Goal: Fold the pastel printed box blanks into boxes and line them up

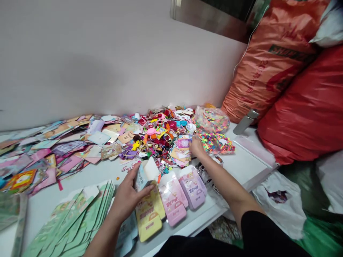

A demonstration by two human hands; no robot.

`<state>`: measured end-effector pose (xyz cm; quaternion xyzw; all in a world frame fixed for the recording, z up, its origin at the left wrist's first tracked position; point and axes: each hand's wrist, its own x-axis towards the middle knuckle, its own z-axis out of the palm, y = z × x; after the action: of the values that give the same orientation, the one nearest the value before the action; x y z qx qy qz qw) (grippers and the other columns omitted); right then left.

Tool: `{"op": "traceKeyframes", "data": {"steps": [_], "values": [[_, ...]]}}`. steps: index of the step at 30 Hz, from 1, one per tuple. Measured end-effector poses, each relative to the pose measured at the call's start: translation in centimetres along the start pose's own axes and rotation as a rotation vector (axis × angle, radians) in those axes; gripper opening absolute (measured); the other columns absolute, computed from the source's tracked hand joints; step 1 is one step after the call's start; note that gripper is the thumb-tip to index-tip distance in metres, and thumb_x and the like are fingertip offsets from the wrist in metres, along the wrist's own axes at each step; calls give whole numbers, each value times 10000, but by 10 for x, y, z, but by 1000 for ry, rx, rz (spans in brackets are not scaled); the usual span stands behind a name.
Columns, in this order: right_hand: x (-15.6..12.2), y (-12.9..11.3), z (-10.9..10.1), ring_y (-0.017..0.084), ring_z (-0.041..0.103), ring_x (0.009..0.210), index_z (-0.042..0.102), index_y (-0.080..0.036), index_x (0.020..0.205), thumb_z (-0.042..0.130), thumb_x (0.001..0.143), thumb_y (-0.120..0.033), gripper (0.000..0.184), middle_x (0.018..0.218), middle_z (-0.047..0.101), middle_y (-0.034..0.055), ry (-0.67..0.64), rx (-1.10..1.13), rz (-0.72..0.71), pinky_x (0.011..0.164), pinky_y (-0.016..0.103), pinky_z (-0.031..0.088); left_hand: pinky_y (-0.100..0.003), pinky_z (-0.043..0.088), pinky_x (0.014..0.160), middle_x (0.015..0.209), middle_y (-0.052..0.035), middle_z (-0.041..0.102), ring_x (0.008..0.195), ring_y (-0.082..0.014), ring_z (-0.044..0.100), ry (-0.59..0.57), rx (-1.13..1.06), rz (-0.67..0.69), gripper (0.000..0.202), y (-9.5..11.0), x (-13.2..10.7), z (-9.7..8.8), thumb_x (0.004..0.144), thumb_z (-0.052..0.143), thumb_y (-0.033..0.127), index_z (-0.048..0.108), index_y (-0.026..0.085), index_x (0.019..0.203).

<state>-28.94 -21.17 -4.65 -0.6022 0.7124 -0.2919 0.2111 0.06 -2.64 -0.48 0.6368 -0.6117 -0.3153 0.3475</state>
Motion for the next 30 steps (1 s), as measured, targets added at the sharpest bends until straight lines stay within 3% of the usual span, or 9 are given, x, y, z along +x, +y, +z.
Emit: {"op": "traceKeyframes", "data": {"steps": [2, 4, 7, 10, 15, 18, 23, 30], "values": [[-3, -2, 0, 272, 443, 1215, 591, -102, 1137, 585, 804, -341, 410, 1242, 551, 181, -62, -185, -126, 1017, 335, 314, -449, 365, 1039, 1380, -130, 472, 1233, -309, 472, 17, 66, 29, 883, -3, 3, 2, 635, 674, 561, 377, 179, 1374], [-6, -6, 4, 273, 501, 1148, 575, -102, 1177, 575, 788, -541, 586, 1206, 576, 178, -173, -386, -197, 949, 317, 369, -450, 376, 1026, 1372, -125, 483, 1227, -305, 478, 35, 119, 57, 838, -6, 5, 5, 654, 668, 526, 387, 191, 1369], [-11, -12, 13, 269, 588, 1013, 591, -86, 1150, 502, 765, -681, 714, 1126, 622, 183, -268, -526, -103, 804, 299, 432, -458, 383, 1016, 1366, -132, 489, 1236, -310, 470, 60, 165, 88, 814, -9, 7, 9, 659, 668, 488, 395, 192, 1366], [-14, -16, 19, 242, 618, 959, 599, -109, 1132, 426, 858, -591, 581, 1101, 643, 163, -263, -572, -79, 734, 281, 433, -469, 372, 1021, 1363, -136, 492, 1246, -315, 461, 51, 183, 106, 803, -11, 6, 10, 659, 668, 490, 404, 192, 1357], [-27, -16, 18, 237, 620, 955, 637, -137, 1040, 411, 918, -353, 336, 1025, 672, 140, -252, -621, -204, 790, 299, 413, -451, 363, 1031, 1368, -129, 484, 1258, -302, 448, 49, 194, 90, 796, -11, -1, 10, 681, 656, 483, 381, 191, 1368], [-35, -18, 19, 264, 598, 997, 621, -100, 1064, 393, 925, -327, 350, 1030, 659, 177, -230, -650, -264, 870, 351, 386, -454, 366, 1021, 1348, -133, 496, 1239, -307, 458, 84, 223, 97, 798, -12, -3, 13, 674, 662, 466, 379, 187, 1367], [-33, -26, 23, 287, 534, 1109, 529, -98, 1200, 446, 892, -463, 485, 1156, 601, 190, -173, -684, -305, 876, 353, 405, -453, 377, 990, 1285, -159, 517, 1181, -312, 474, 137, 266, 151, 791, -11, -6, 17, 689, 644, 480, 382, 143, 1355], [-23, -32, 21, 247, 627, 959, 561, -58, 1180, 360, 927, -281, 393, 1019, 657, 203, -204, -704, -225, 801, 321, 443, -443, 402, 930, 1219, -133, 529, 1116, -295, 490, 153, 207, 138, 722, -9, -10, 13, 737, 598, 500, 379, 170, 1340]]}}
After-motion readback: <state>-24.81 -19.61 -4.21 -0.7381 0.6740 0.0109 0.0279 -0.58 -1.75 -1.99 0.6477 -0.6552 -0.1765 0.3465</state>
